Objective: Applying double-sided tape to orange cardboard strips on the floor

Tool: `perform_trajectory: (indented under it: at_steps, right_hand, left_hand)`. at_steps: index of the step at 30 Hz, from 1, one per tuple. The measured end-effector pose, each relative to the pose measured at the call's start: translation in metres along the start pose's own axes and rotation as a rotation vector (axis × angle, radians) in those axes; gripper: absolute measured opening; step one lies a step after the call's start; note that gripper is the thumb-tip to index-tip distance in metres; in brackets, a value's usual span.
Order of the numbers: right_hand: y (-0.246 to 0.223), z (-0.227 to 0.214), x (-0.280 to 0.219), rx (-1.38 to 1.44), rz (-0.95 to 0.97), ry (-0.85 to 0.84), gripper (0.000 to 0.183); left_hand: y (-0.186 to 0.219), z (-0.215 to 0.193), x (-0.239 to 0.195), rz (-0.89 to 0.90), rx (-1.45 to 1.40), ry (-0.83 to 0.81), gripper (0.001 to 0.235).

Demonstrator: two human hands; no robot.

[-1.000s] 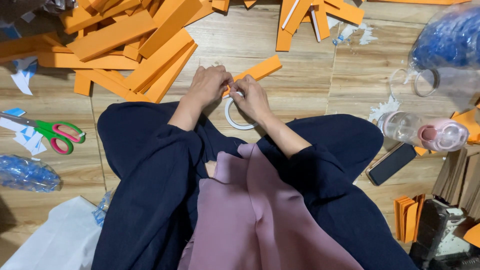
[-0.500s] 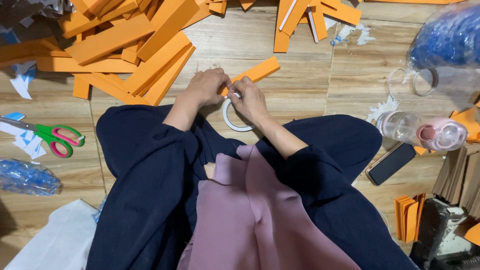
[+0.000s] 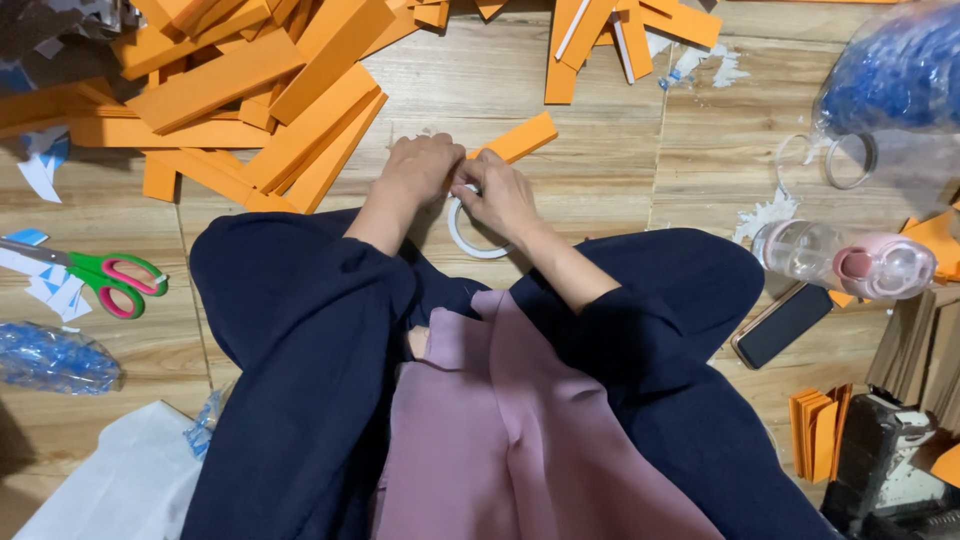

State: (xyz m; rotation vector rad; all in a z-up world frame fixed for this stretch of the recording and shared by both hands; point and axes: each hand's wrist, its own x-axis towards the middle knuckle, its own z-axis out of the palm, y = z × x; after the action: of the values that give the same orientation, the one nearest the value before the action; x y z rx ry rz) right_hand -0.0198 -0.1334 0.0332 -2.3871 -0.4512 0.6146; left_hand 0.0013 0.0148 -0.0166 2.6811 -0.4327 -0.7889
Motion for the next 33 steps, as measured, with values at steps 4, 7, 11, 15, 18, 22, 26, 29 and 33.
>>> perform_trajectory:
  at_steps: [4, 7, 11, 15, 18, 22, 26, 29, 33]
  right_hand:
    - [0.007, -0.023, 0.011, -0.049, -0.078, -0.023, 0.014]
    - [0.018, -0.044, 0.017, -0.159, -0.094, -0.063, 0.017]
    - [0.032, -0.071, 0.018, -0.244, -0.034, -0.04, 0.017]
    - [0.06, -0.081, 0.023, -0.25, 0.078, 0.02, 0.014]
    - [0.062, -0.098, 0.019, -0.277, 0.141, 0.022, 0.011]
    - [0.08, -0.097, 0.022, -0.303, 0.177, 0.048, 0.011]
    - [0.099, -0.093, 0.026, -0.329, 0.215, 0.083, 0.013]
    - [0.087, -0.1, 0.023, -0.322, 0.259, 0.091, 0.01]
    - [0.098, -0.093, 0.026, -0.357, 0.225, 0.158, 0.005]
  left_hand:
    - [0.002, 0.003, 0.01, -0.045, 0.035, -0.041, 0.028]
    - [-0.003, 0.015, 0.019, -0.038, 0.056, -0.064, 0.028]
    - [0.006, 0.004, 0.012, -0.064, 0.058, -0.099, 0.034]
    - [0.002, 0.007, 0.017, -0.058, 0.05, -0.12, 0.04]
    - [0.007, 0.0, 0.014, -0.072, 0.065, -0.134, 0.037]
    - [0.007, 0.002, 0.014, -0.057, 0.068, -0.135, 0.038]
    - [0.006, 0.004, 0.014, -0.059, 0.075, -0.129, 0.038]
    - [0.016, -0.016, 0.009, -0.096, 0.092, -0.217, 0.033]
    - [0.025, -0.031, 0.003, -0.14, 0.12, -0.305, 0.031]
